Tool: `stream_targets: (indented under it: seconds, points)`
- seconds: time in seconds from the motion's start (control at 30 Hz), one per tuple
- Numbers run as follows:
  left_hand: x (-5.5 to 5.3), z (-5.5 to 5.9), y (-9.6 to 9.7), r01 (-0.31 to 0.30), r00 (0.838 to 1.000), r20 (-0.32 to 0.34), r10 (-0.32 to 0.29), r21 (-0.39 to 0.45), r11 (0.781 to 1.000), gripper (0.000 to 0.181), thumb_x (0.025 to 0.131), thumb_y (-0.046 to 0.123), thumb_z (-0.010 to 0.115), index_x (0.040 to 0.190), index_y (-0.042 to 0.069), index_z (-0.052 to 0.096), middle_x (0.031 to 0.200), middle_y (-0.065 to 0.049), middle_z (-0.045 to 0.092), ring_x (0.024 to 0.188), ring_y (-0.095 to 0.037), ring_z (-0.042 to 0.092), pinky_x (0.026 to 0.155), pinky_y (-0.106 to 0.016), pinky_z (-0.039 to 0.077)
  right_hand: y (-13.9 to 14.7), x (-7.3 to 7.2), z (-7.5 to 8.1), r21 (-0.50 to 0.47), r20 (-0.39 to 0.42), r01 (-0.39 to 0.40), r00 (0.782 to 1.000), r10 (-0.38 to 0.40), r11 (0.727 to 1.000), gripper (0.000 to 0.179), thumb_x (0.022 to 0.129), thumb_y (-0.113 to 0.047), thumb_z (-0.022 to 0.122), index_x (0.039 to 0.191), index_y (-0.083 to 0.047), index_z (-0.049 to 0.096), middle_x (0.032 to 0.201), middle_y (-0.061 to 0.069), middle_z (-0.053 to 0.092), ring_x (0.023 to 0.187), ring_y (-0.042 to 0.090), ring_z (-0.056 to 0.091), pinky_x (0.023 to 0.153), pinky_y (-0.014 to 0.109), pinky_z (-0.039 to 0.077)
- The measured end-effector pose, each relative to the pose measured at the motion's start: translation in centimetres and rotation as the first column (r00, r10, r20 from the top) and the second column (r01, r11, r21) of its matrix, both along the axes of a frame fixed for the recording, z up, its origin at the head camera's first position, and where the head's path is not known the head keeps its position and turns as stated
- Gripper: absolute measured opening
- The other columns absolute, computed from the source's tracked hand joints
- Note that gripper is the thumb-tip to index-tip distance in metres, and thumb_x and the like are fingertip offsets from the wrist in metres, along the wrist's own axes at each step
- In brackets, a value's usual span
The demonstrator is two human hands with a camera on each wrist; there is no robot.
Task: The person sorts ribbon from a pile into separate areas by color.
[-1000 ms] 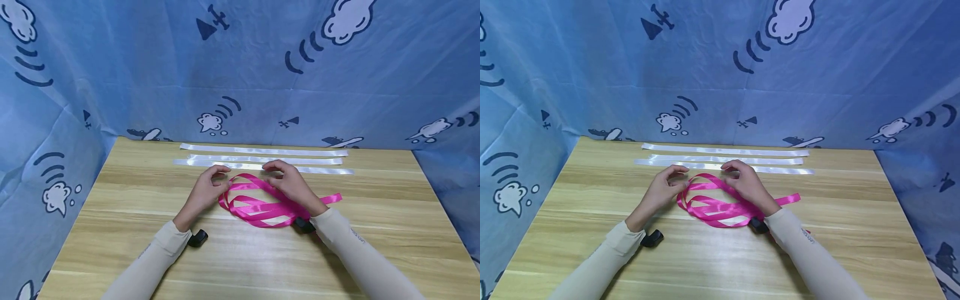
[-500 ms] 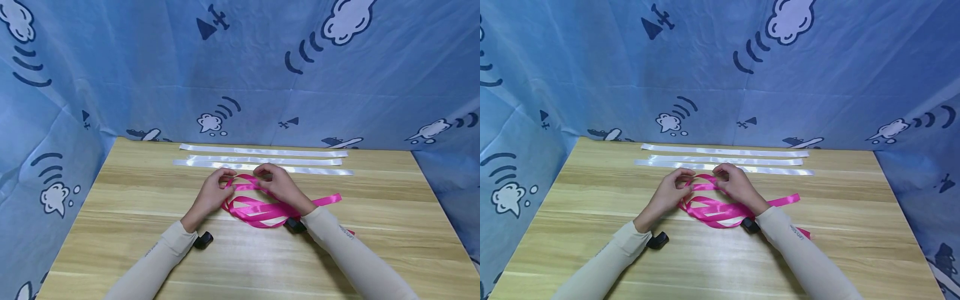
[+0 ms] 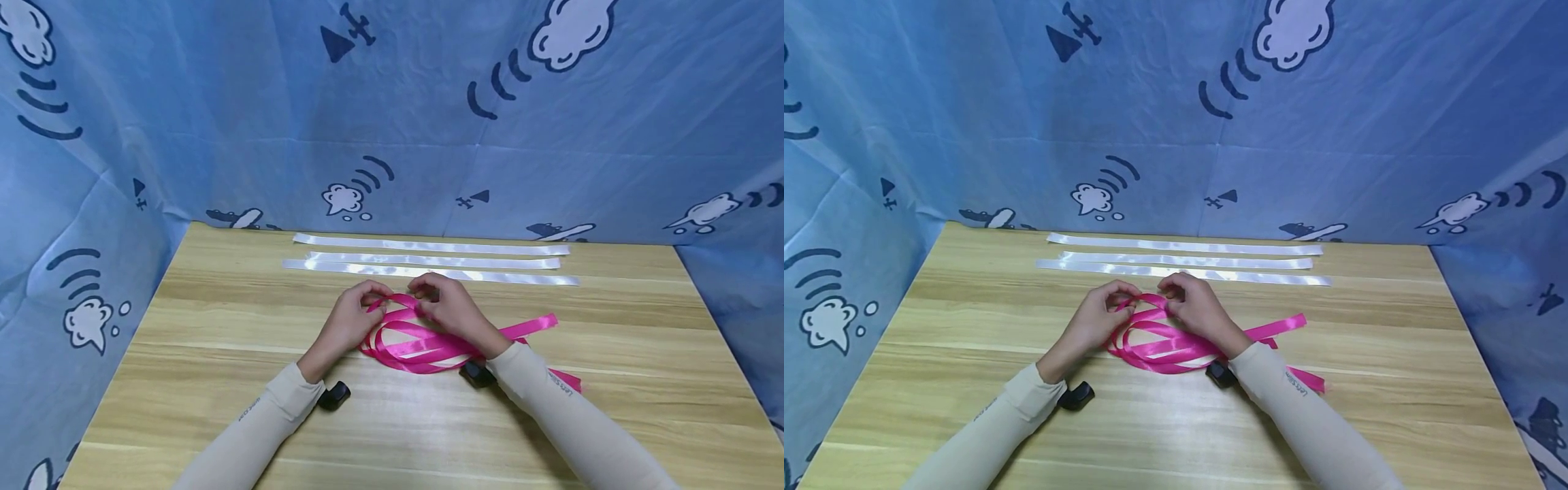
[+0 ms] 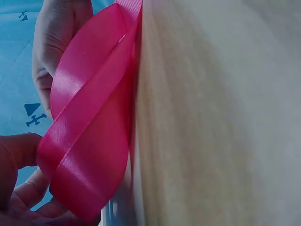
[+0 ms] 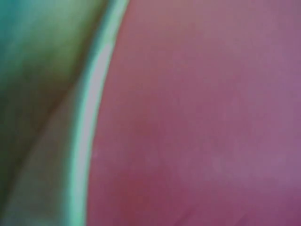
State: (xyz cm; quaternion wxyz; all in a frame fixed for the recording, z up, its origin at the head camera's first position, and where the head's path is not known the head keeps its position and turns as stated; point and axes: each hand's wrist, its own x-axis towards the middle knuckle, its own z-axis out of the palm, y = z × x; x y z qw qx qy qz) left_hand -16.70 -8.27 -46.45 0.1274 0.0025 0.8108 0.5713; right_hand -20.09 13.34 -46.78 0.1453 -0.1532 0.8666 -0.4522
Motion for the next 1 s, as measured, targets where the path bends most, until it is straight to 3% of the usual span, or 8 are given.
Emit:
stream_targets:
  seconds: [0.27,0.43,0.8,1.0]
  points:
    - [-0.1,0.1,-0.1,0.002,1.000,-0.003,-0.002,0.006,1.000,0.019,0.097,0.002,0.071,0.114,0.009,0.074,0.111,-0.008,0.077,0.100,-0.019,0.073,0.076,-0.021,0.053,-0.1,0.0,0.1,0.023,0.009,-0.001,1.000,0.001,1.000,0.022,0.092,0.008,0.070,0.110,-0.004,0.074,0.094,0.009,0.072,0.085,0.019,0.063,0.081,0.031,0.057]
    - [-0.2,0.2,-0.2,0.006,1.000,-0.013,-0.005,0.047,0.999,0.020,0.096,0.000,0.071,0.116,0.004,0.072,0.112,-0.011,0.076,0.099,-0.020,0.074,0.078,-0.019,0.056,0.0,0.0,0.0,0.043,0.007,-0.007,1.000,0.006,0.999,0.020,0.091,0.009,0.068,0.104,-0.005,0.074,0.087,0.007,0.070,0.082,0.018,0.062,0.077,0.028,0.054]
    - [-0.2,0.7,-0.7,0.001,1.000,-0.025,0.000,0.026,1.000,0.017,0.095,0.000,0.068,0.109,0.006,0.075,0.107,-0.011,0.077,0.093,-0.017,0.072,0.081,-0.022,0.057,1.0,0.3,0.6,-0.019,0.004,0.034,0.999,-0.034,0.999,0.018,0.093,0.008,0.065,0.098,-0.007,0.074,0.087,0.008,0.070,0.079,0.019,0.060,0.074,0.028,0.052]
    - [-0.1,1.1,-0.8,-0.006,0.999,-0.038,0.007,0.022,1.000,0.015,0.096,0.000,0.068,0.104,0.009,0.077,0.105,-0.010,0.077,0.092,-0.017,0.071,0.085,-0.028,0.059,1.7,0.5,1.7,-0.045,-0.004,0.081,0.997,-0.081,0.996,0.017,0.094,0.007,0.067,0.099,-0.007,0.074,0.094,0.008,0.072,0.085,0.020,0.062,0.082,0.035,0.055]
